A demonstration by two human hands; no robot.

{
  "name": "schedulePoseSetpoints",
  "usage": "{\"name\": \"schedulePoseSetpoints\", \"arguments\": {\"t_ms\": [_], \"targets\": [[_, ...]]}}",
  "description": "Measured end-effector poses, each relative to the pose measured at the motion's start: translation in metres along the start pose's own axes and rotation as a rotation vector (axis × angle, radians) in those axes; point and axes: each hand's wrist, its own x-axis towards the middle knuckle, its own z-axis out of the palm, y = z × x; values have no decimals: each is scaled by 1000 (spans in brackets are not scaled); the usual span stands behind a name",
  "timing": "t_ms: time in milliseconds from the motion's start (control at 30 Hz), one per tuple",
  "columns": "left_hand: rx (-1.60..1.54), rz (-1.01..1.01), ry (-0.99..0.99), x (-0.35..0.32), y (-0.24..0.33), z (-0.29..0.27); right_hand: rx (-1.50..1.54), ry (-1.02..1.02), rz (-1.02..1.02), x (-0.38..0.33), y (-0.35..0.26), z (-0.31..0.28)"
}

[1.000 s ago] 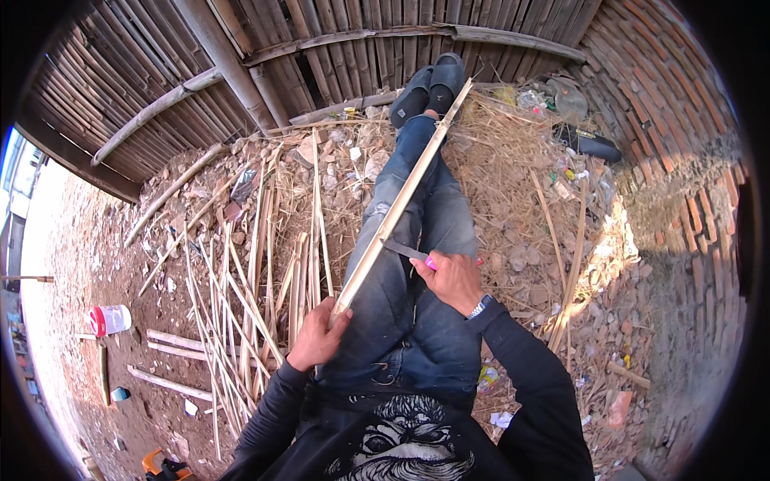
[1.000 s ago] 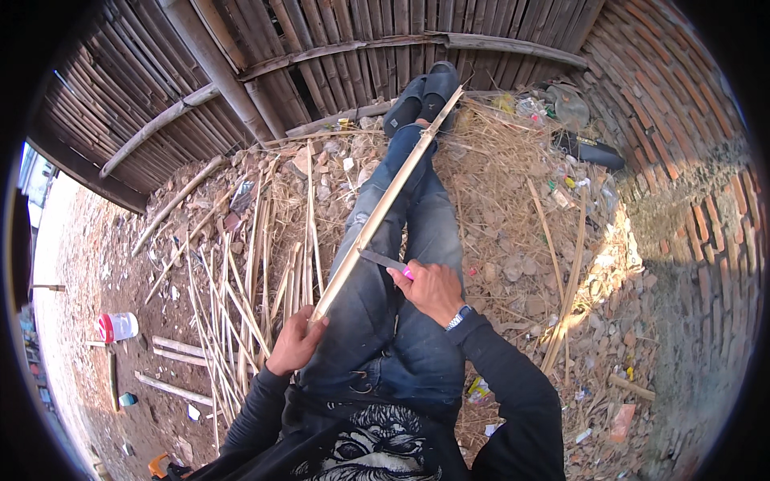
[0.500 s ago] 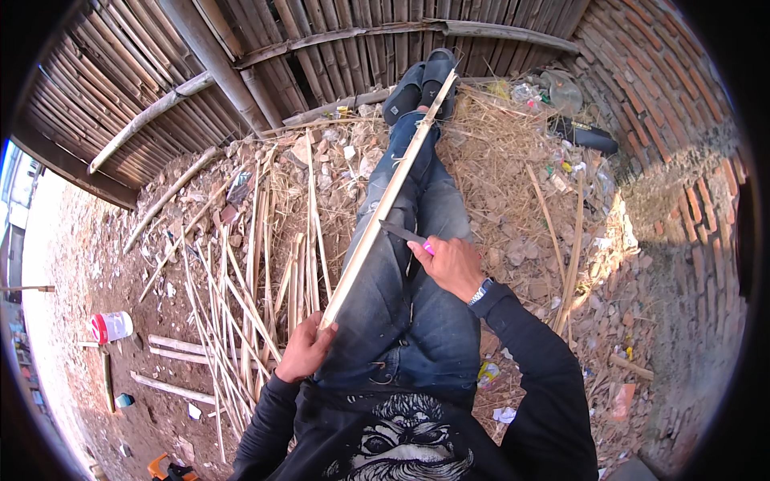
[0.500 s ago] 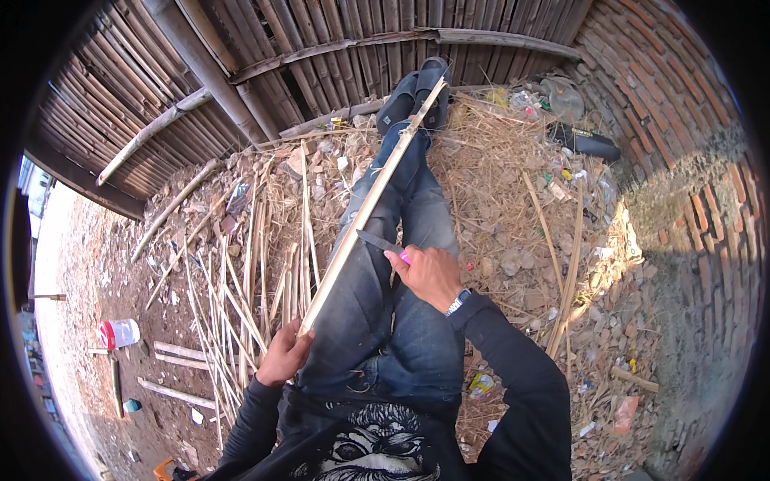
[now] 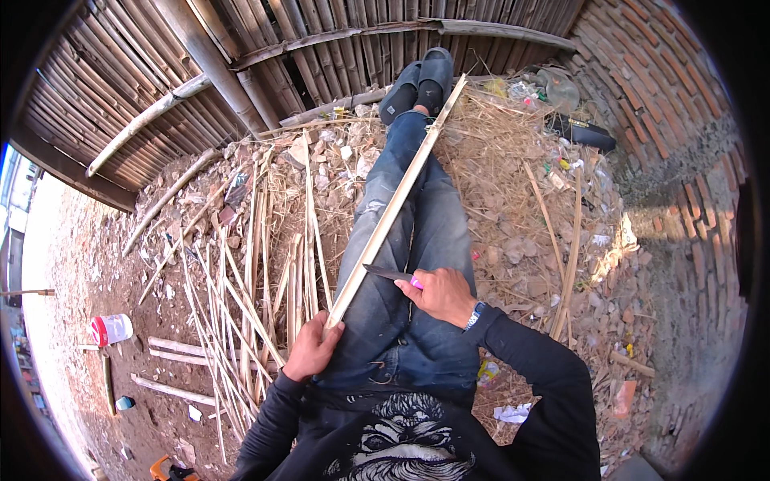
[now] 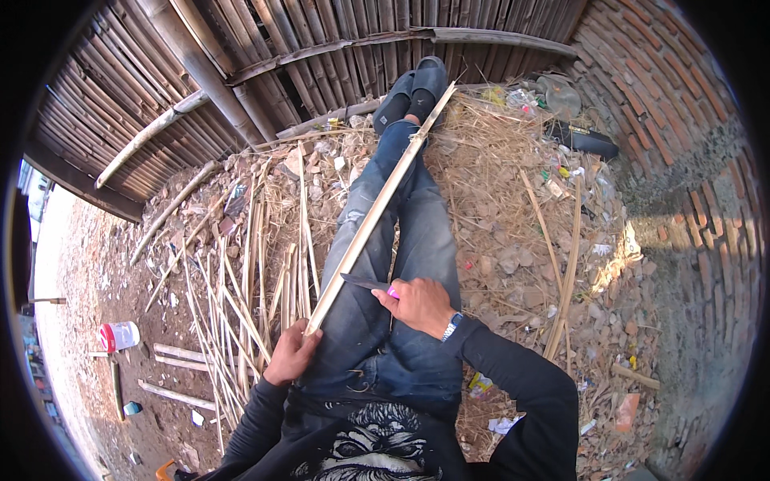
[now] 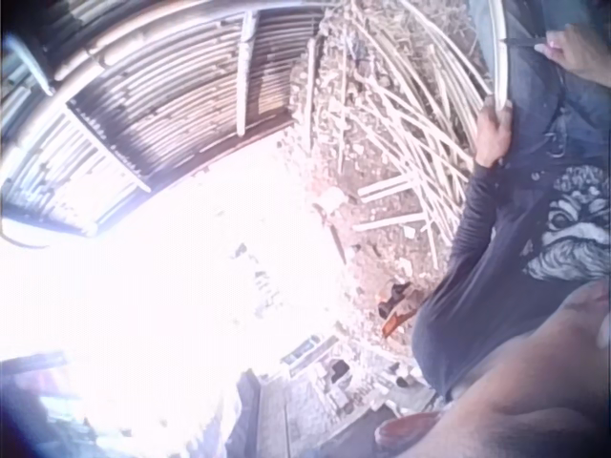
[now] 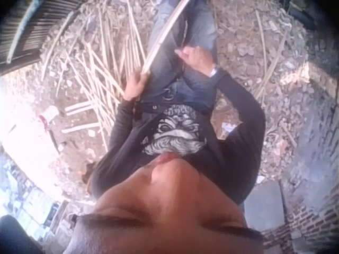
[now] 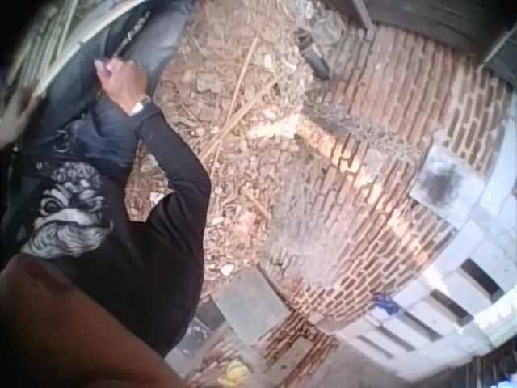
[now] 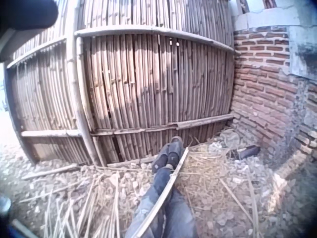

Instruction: The person shaves a strip of bamboo using a knife, removing thin layers along the length of the wood while sitting on a pile of debris.

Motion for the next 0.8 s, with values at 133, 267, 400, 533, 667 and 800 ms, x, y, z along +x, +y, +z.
{"name": "schedulePoseSetpoints", "arguments": {"t_ms": [133, 267, 400, 533, 667, 800], "targets": [[43, -2, -15, -3, 5, -9, -30, 86, 25, 11, 16, 2], [65, -35, -30, -10, 9, -21, -86, 163, 104, 28, 34, -10], [-27, -38, -75, -13, -10, -23, -86, 136, 153, 33, 36, -19], [-87, -69, -82, -8, -18, -16, -8, -2, -4, 11, 8, -1], [-180, -107, -115, -9, -23, -16, -55, 55, -44, 12, 15, 9], [-135, -108, -136, -18, -31, -27, -102, 146, 58, 28, 42, -7]]}}
